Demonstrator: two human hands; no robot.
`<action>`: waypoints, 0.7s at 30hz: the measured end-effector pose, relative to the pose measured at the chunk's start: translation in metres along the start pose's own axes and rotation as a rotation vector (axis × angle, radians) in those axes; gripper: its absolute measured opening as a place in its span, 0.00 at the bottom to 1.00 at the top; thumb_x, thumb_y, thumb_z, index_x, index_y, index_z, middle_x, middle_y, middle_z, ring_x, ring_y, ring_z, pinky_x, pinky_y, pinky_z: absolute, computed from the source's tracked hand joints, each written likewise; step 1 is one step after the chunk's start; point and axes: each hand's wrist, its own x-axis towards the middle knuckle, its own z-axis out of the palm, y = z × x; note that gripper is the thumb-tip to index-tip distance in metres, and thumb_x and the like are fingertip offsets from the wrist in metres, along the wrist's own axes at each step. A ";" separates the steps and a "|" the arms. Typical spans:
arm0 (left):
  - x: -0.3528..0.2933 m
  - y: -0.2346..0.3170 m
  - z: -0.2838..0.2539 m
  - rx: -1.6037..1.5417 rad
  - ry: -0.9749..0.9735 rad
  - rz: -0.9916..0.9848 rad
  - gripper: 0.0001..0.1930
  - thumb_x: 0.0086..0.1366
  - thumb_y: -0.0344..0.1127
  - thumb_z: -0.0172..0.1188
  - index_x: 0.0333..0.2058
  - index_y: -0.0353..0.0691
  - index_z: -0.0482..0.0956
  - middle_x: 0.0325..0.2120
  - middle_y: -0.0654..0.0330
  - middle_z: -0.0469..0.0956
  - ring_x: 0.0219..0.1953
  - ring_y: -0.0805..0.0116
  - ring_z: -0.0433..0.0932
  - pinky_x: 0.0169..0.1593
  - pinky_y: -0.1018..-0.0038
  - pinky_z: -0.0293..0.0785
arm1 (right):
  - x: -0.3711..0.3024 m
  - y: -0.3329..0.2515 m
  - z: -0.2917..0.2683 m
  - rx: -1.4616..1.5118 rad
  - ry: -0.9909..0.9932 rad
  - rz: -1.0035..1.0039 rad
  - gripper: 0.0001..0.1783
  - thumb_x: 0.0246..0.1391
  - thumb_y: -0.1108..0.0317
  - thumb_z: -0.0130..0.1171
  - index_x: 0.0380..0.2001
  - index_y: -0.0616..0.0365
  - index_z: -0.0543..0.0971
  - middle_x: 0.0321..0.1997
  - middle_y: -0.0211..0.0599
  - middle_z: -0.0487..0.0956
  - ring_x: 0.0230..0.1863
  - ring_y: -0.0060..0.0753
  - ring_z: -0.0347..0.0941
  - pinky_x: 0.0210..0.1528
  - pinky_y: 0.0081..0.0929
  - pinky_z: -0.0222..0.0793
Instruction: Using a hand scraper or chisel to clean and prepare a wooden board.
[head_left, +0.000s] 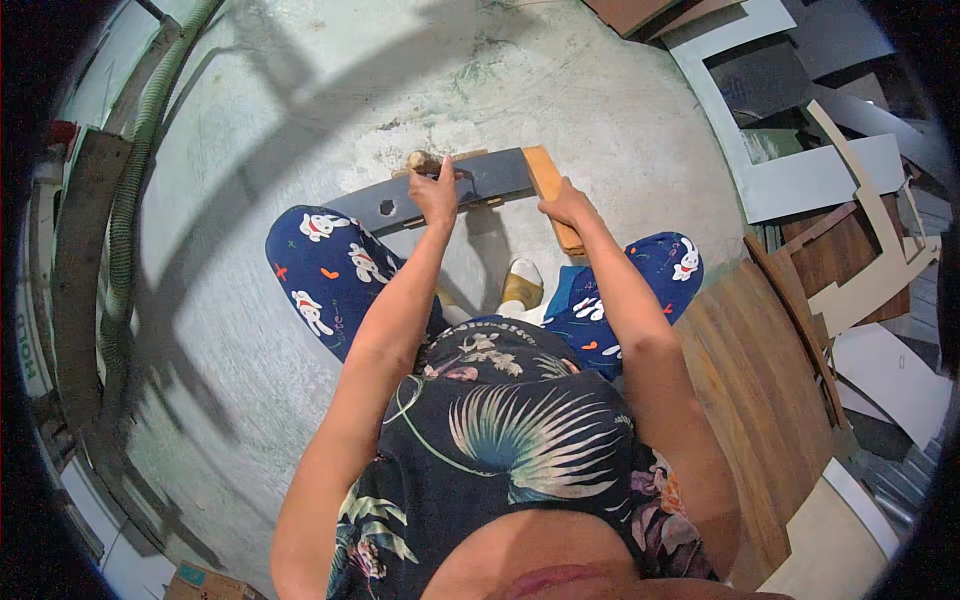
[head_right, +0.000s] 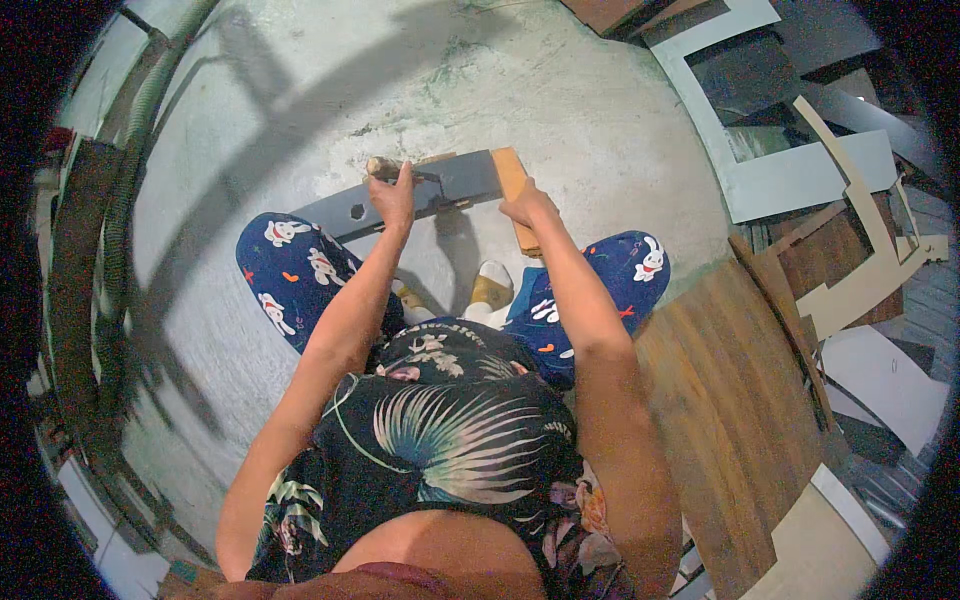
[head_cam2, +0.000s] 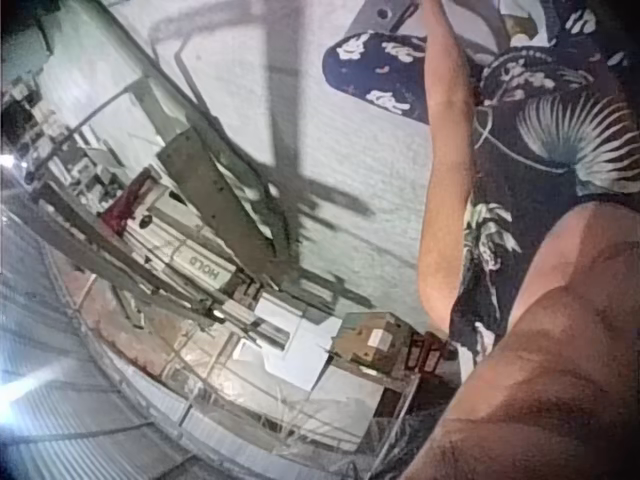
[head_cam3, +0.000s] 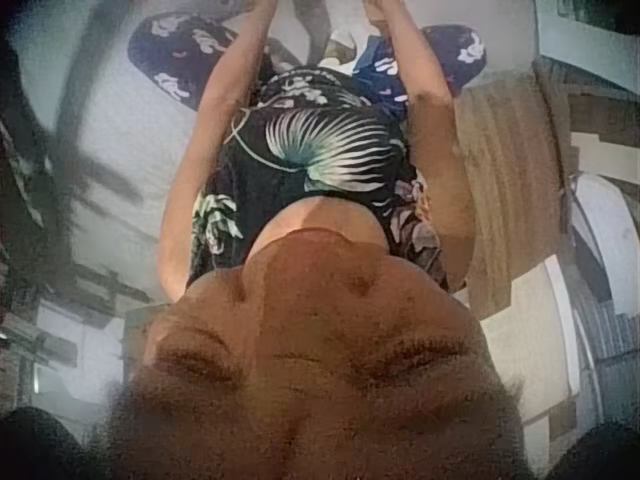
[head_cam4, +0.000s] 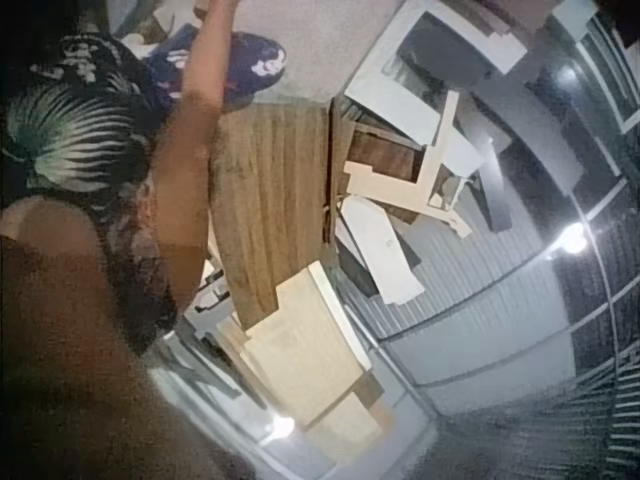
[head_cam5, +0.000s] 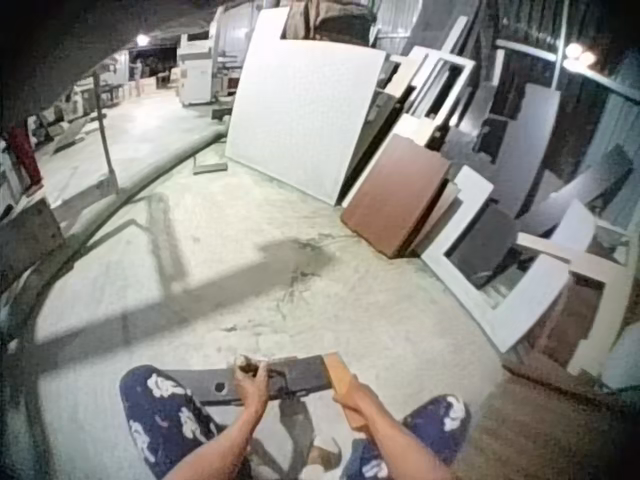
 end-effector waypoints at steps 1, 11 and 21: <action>0.001 0.000 -0.001 0.000 0.003 0.002 0.14 0.57 0.31 0.65 0.35 0.30 0.70 0.24 0.53 0.80 0.21 0.64 0.81 0.26 0.70 0.76 | -0.001 -0.001 0.000 0.017 0.025 -0.013 0.45 0.36 0.51 0.62 0.57 0.64 0.62 0.50 0.63 0.75 0.52 0.58 0.73 0.54 0.42 0.70; 0.004 -0.030 0.003 -0.165 -0.068 -0.106 0.14 0.58 0.30 0.64 0.37 0.30 0.69 0.24 0.53 0.79 0.21 0.65 0.81 0.26 0.70 0.76 | -0.011 -0.010 -0.007 -0.054 -0.021 -0.003 0.49 0.39 0.49 0.62 0.62 0.60 0.56 0.53 0.58 0.74 0.55 0.55 0.72 0.56 0.44 0.68; 0.003 -0.023 0.000 -0.026 -0.041 -0.053 0.14 0.57 0.31 0.65 0.35 0.30 0.70 0.22 0.52 0.80 0.21 0.64 0.82 0.28 0.69 0.76 | -0.010 -0.010 -0.006 -0.046 -0.015 0.004 0.48 0.38 0.51 0.63 0.61 0.60 0.57 0.53 0.59 0.75 0.55 0.55 0.72 0.56 0.44 0.68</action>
